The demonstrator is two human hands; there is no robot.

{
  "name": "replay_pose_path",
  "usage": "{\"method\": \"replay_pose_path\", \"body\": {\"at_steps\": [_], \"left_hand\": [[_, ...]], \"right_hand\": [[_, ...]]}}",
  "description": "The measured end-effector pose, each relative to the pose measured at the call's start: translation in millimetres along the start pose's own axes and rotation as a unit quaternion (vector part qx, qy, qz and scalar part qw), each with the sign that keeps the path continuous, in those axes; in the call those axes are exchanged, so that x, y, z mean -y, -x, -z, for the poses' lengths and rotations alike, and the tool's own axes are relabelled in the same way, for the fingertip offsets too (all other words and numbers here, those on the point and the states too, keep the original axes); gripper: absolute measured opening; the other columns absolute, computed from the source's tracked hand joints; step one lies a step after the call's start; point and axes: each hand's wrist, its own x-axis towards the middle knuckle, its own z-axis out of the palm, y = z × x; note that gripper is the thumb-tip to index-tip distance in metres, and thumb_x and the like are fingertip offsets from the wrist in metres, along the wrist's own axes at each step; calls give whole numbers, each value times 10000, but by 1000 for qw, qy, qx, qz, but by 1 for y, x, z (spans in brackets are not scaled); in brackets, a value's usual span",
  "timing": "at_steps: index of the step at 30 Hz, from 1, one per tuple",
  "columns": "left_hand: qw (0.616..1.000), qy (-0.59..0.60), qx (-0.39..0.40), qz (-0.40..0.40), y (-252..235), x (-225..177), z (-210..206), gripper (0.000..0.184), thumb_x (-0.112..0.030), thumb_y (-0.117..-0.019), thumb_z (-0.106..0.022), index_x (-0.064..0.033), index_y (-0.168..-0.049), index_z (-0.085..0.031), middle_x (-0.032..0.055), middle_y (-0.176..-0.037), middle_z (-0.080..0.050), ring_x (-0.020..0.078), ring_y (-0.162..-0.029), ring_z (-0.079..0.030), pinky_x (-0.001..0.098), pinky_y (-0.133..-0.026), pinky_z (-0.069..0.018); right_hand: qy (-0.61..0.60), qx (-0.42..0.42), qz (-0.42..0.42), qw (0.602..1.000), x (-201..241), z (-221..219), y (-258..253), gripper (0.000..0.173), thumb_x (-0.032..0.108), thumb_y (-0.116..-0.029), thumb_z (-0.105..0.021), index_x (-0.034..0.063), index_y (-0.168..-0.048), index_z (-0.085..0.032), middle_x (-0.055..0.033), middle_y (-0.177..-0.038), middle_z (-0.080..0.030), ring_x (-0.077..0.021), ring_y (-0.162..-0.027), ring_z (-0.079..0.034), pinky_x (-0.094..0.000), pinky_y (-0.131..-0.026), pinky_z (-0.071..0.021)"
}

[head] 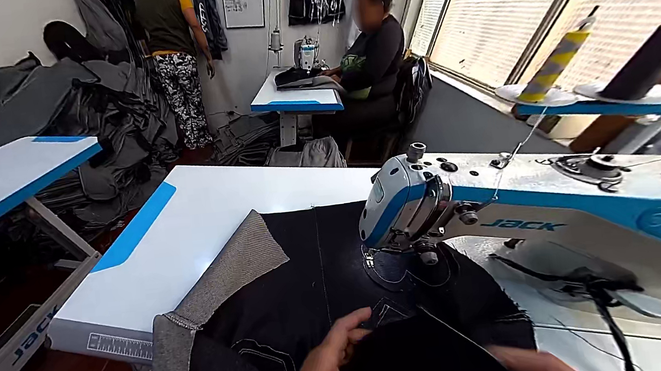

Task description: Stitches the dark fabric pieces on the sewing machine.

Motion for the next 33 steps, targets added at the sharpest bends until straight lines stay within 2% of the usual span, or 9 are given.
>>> {"method": "replay_pose_path", "body": {"at_steps": [3,5,7,10,12,14,18,29,33], "left_hand": [[990,-14,-125,71,-14,-6,37,400,-154,-918,-742,22,-1255,-620,51,-1068,-749,113,-978,-730,330,-914,-614],[967,-171,-163,98,-35,0,70,458,-242,-929,-737,-64,-1326,-593,42,-954,-723,132,-847,-710,349,-810,-600],[934,-303,-136,129,-57,6,97,600,-208,-956,-730,-101,-1478,-454,99,-943,-698,185,-729,-674,384,-707,-579],[903,-397,-75,147,-81,20,115,558,-164,-979,-698,-88,-1489,-485,179,-1033,-708,284,-824,-702,472,-797,-575],[893,-431,-57,119,-86,33,119,325,-188,-996,-670,-70,-1300,-671,158,-1061,-717,279,-903,-698,471,-855,-562],[882,-461,-54,85,-84,46,120,228,-245,-1001,-656,-109,-1158,-750,99,-966,-713,239,-834,-678,455,-794,-556],[875,-476,-89,6,-75,63,122,210,-283,-968,-669,-144,-1081,-777,18,-797,-634,136,-644,-580,332,-612,-510],[892,-436,-118,-7,-75,68,129,147,-265,-894,-737,-160,-988,-778,-54,-775,-633,26,-611,-542,200,-567,-462],[888,-441,-126,-18,-74,71,129,188,-323,-872,-760,-167,-973,-779,-66,-766,-631,11,-595,-529,184,-554,-449]], "right_hand": [[143,-80,48,985,-54,-40,-59,348,275,-1025,-583,27,-1267,-620,-64,-777,-665,-126,-615,-613,-300,-563,-544],[220,-117,55,967,-91,-62,-93,378,247,-977,-607,28,-1285,-618,-45,-709,-624,-163,-541,-580,-334,-520,-528],[251,-95,42,962,-116,-78,-117,403,147,-947,-660,-2,-1317,-605,-143,-828,-695,-300,-639,-685,-472,-603,-586],[275,-45,-4,960,-135,-91,-134,345,82,-959,-675,18,-1295,-631,-213,-1010,-715,-400,-790,-727,-568,-677,-591],[307,-38,-21,951,-141,-95,-138,242,74,-975,-652,36,-1213,-681,-201,-994,-703,-393,-762,-716,-555,-616,-577],[339,-49,-21,939,-146,-98,-136,175,44,-971,-645,39,-1134,-711,-189,-954,-682,-377,-714,-698,-528,-563,-565],[397,-76,-8,915,-148,-109,-134,247,-74,-900,-637,45,-1098,-724,-180,-915,-642,-348,-651,-672,-462,-469,-527],[357,-118,-19,926,-148,-116,-126,151,45,-959,-631,54,-1080,-721,-163,-911,-636,-338,-717,-680,-435,-509,-544],[345,-77,-63,933,-121,-103,-110,193,144,-947,-690,22,-1095,-713,-236,-1144,-656,-398,-894,-715,-483,-625,-605]]}}
